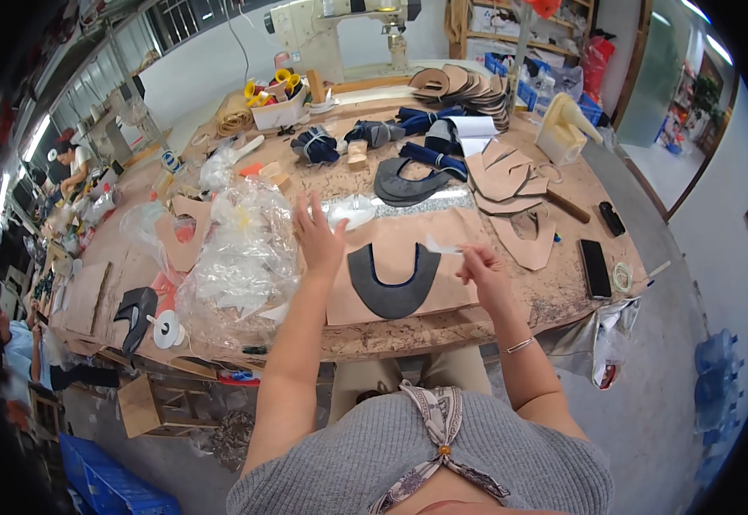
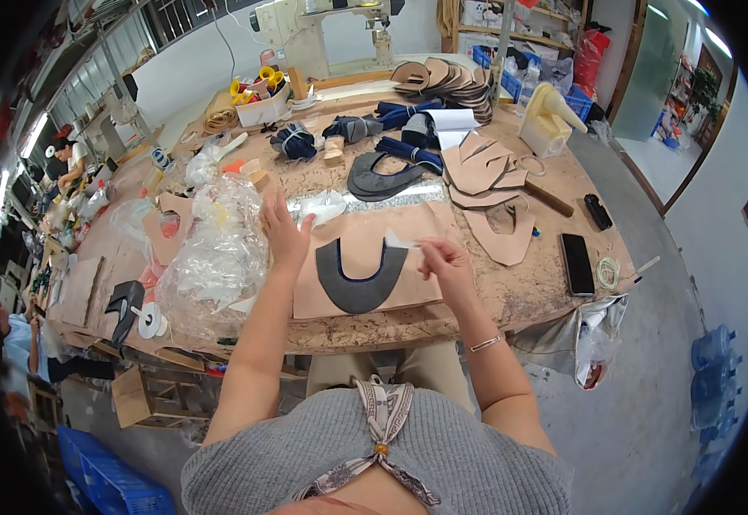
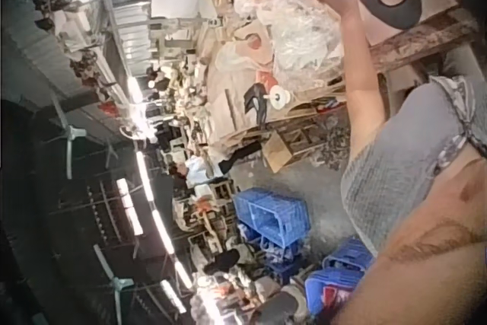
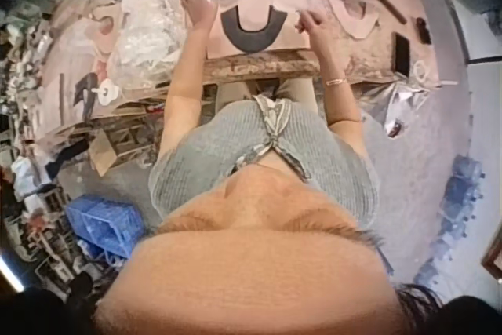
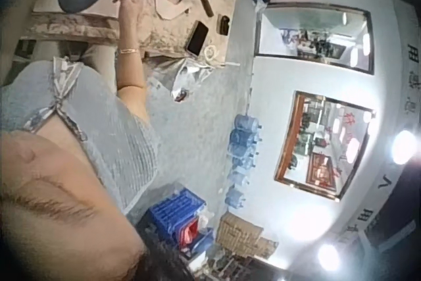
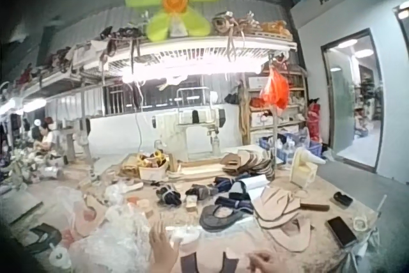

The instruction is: The person assembles shoe components by hand at a workbench. They pick up a dark U-shaped piece and a light-colored insole, align them, and press them together. The person repeats this process with multiple pairs of components, stacking the finished assemblies on the table.

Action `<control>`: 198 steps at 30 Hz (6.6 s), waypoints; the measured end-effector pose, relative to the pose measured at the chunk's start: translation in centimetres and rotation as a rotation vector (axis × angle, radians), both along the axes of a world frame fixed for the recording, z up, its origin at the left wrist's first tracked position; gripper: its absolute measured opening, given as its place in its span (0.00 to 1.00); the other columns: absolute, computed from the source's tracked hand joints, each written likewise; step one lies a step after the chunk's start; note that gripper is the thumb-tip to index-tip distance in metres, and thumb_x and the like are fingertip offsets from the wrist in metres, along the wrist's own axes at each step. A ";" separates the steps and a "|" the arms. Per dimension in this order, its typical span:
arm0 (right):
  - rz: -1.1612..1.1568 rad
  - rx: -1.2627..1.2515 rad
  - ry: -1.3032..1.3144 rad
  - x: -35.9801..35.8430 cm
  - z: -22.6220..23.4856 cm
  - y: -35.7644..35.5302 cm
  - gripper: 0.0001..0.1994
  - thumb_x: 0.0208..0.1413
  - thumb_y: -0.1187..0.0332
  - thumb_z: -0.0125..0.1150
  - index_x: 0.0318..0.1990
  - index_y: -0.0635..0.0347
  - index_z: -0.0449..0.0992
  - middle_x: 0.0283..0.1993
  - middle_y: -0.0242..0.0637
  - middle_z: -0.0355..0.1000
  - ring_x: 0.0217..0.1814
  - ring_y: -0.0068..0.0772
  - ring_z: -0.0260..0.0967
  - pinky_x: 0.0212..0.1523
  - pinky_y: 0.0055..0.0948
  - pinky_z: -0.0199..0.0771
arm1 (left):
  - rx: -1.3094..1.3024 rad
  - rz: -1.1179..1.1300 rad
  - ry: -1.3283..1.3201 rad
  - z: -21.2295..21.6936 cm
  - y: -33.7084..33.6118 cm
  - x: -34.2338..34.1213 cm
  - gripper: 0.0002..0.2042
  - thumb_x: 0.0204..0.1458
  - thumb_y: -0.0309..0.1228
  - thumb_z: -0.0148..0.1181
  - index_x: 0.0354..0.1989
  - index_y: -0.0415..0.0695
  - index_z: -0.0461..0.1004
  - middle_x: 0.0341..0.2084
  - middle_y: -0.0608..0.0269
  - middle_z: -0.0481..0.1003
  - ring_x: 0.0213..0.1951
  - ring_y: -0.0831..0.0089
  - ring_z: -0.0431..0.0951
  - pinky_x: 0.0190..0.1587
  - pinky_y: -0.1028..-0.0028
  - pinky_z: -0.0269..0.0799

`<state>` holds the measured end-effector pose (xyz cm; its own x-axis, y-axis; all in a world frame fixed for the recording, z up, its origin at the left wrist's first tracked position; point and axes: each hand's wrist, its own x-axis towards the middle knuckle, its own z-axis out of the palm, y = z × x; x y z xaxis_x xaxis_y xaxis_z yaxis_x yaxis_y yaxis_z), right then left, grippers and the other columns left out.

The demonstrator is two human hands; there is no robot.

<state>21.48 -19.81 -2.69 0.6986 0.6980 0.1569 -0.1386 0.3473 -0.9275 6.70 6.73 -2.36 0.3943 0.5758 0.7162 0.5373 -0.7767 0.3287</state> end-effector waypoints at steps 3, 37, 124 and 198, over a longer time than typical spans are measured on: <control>0.223 -0.065 -0.286 -1.9 1.1 1.3 0.08 0.57 0.70 0.62 0.40 0.64 0.80 0.29 0.30 0.70 0.31 0.19 0.69 0.33 0.19 0.69 | -0.788 -0.636 -0.177 -0.5 -4.3 -1.4 0.28 0.53 0.35 0.64 0.60 0.39 0.61 0.46 0.55 0.72 0.46 0.66 0.74 0.48 0.69 0.70; -0.099 -0.362 -0.715 -7.0 -3.0 2.8 0.18 0.42 0.73 0.73 0.41 0.62 0.72 0.28 0.35 0.69 0.27 0.27 0.68 0.29 0.26 0.69 | -0.874 -0.501 -0.049 -2.9 -9.5 -7.1 0.22 0.44 0.23 0.70 0.50 0.40 0.73 0.28 0.65 0.76 0.31 0.82 0.75 0.38 0.80 0.73; -0.930 -0.526 -0.860 20.1 1.0 -8.5 0.07 0.57 0.69 0.58 0.37 0.64 0.77 0.26 0.38 0.73 0.26 0.27 0.68 0.31 0.28 0.69 | 0.035 -0.534 0.409 -3.9 -17.5 -5.4 0.30 0.48 0.46 0.62 0.59 0.45 0.67 0.60 0.55 0.65 0.61 0.51 0.60 0.61 0.55 0.50; -0.081 -0.538 -0.793 -4.1 -1.3 1.5 0.15 0.41 0.69 0.71 0.37 0.61 0.75 0.24 0.36 0.71 0.34 0.36 0.67 0.36 0.35 0.70 | -1.097 -0.457 -0.002 -1.1 -1.8 -2.2 0.31 0.46 0.25 0.67 0.61 0.36 0.63 0.32 0.63 0.76 0.30 0.78 0.76 0.33 0.77 0.74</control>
